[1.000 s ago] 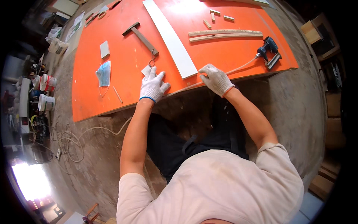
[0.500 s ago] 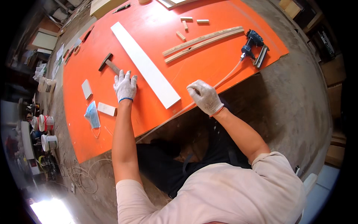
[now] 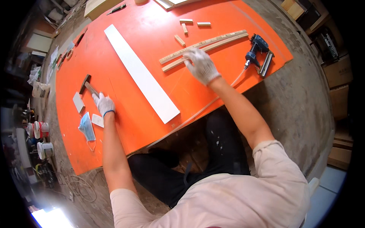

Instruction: The person cuts a white wooden strip using a table saw and then moves to a workbench. They connect an air hose to a nail gun and proceed to attach small wooden pieces to the white strip using the nail gun.

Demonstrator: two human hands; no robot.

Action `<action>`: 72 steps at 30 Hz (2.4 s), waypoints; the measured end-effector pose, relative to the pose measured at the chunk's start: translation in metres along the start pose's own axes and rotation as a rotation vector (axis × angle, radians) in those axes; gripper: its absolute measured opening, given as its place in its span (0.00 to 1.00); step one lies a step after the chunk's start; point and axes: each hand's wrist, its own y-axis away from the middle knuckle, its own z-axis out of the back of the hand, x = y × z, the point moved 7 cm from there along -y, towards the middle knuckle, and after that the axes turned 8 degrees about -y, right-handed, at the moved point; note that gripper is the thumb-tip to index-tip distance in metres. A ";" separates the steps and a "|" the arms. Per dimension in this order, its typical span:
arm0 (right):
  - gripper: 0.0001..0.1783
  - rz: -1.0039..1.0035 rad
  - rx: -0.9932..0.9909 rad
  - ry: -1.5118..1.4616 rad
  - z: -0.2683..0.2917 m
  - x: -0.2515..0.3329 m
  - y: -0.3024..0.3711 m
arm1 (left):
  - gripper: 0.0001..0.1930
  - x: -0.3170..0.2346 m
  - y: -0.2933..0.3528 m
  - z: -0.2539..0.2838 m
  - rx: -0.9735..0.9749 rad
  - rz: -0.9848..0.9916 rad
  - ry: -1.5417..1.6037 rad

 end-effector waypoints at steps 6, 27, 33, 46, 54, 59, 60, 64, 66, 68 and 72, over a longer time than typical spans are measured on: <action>0.25 -0.440 0.683 0.350 -0.086 -0.082 -0.071 | 0.25 -0.126 0.107 0.051 -0.066 -0.326 -1.047; 0.24 -0.705 0.358 -0.828 0.024 0.105 0.132 | 0.31 -0.313 0.326 0.022 0.129 -0.232 0.109; 0.22 -0.806 0.435 -1.003 0.032 0.126 0.154 | 0.29 -0.358 0.354 0.067 0.128 -0.469 0.087; 0.22 -0.957 0.413 -1.242 0.012 0.128 0.142 | 0.14 -0.343 0.350 0.062 0.199 -0.328 0.214; 0.23 -0.650 0.346 -0.939 0.009 0.120 0.137 | 0.14 -0.337 0.337 0.051 0.088 -0.374 0.240; 0.22 -0.480 0.292 -0.826 0.003 0.121 0.135 | 0.14 -0.335 0.334 0.043 0.119 -0.296 0.228; 0.22 -0.520 0.290 -0.866 0.002 0.120 0.134 | 0.14 -0.334 0.333 0.041 0.105 -0.306 0.229; 0.21 -0.545 0.315 -0.818 -0.004 0.120 0.133 | 0.15 -0.324 0.325 0.033 0.085 -0.285 0.162; 0.21 -0.503 0.288 -0.754 -0.009 0.117 0.134 | 0.18 -0.324 0.323 0.030 0.102 -0.240 0.170; 0.21 -0.479 0.284 -0.681 -0.010 0.112 0.138 | 0.20 -0.327 0.326 0.035 0.094 -0.173 0.162; 0.21 -0.407 0.321 -0.575 -0.009 0.120 0.136 | 0.22 -0.315 0.328 0.035 0.076 -0.154 0.181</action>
